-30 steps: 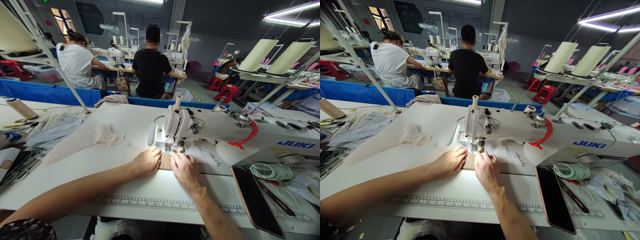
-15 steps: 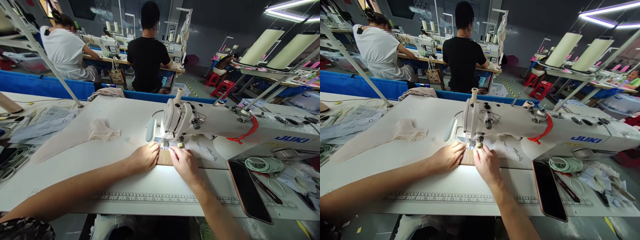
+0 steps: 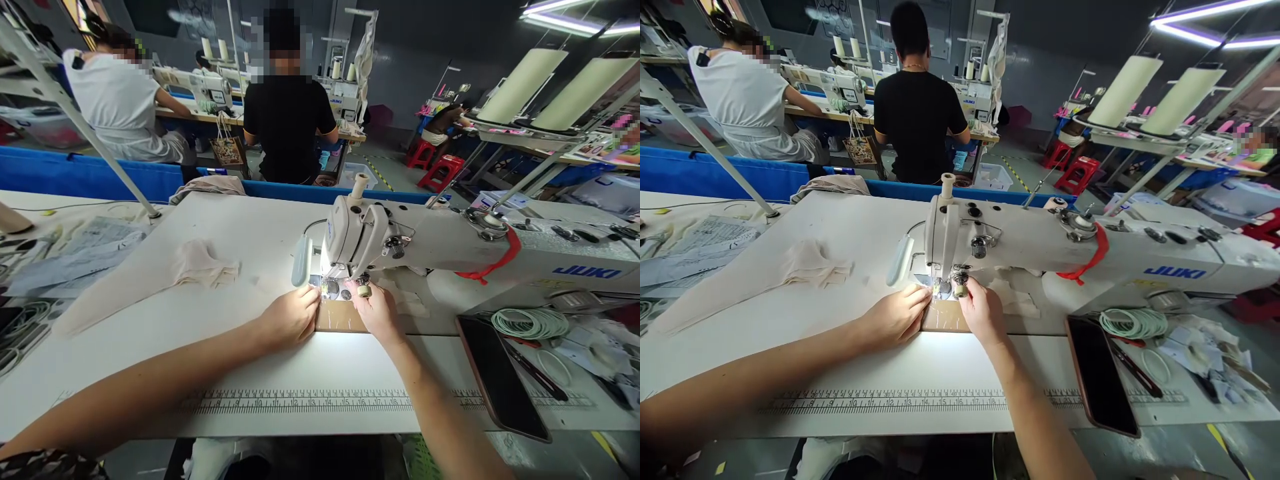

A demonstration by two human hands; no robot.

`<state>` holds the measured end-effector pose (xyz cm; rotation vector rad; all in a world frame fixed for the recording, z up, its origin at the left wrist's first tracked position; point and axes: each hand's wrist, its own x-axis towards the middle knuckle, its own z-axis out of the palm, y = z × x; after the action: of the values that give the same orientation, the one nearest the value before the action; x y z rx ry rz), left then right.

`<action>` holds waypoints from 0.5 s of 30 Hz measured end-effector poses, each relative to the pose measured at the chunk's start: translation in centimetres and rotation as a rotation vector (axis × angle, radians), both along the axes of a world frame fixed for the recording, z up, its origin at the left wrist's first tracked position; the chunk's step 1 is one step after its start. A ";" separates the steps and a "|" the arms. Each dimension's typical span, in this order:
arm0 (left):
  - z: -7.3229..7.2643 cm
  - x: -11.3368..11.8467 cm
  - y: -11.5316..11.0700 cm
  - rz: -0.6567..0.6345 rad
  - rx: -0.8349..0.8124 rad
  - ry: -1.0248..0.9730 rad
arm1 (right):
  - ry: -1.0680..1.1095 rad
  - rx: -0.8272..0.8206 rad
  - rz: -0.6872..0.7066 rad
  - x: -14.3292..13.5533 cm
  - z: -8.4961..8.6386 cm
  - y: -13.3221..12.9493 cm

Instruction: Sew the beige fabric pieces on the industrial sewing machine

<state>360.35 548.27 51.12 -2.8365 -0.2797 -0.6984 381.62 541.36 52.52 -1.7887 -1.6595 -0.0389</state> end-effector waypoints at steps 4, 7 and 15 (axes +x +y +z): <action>0.2 0.1 0.2 -0.001 0.046 -0.019 | -0.069 -0.010 -0.030 -0.3 0.1 -0.7; 0.3 0.2 0.6 -0.003 0.026 -0.004 | -0.064 -0.019 0.002 -0.5 0.0 -0.8; 0.0 0.3 1.0 0.034 -0.028 0.032 | -0.032 -0.013 -0.038 0.1 -0.1 0.2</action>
<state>360.64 549.23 51.11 -2.8593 -0.3343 -0.6463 381.69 541.60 52.43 -1.8385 -1.6513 -0.0748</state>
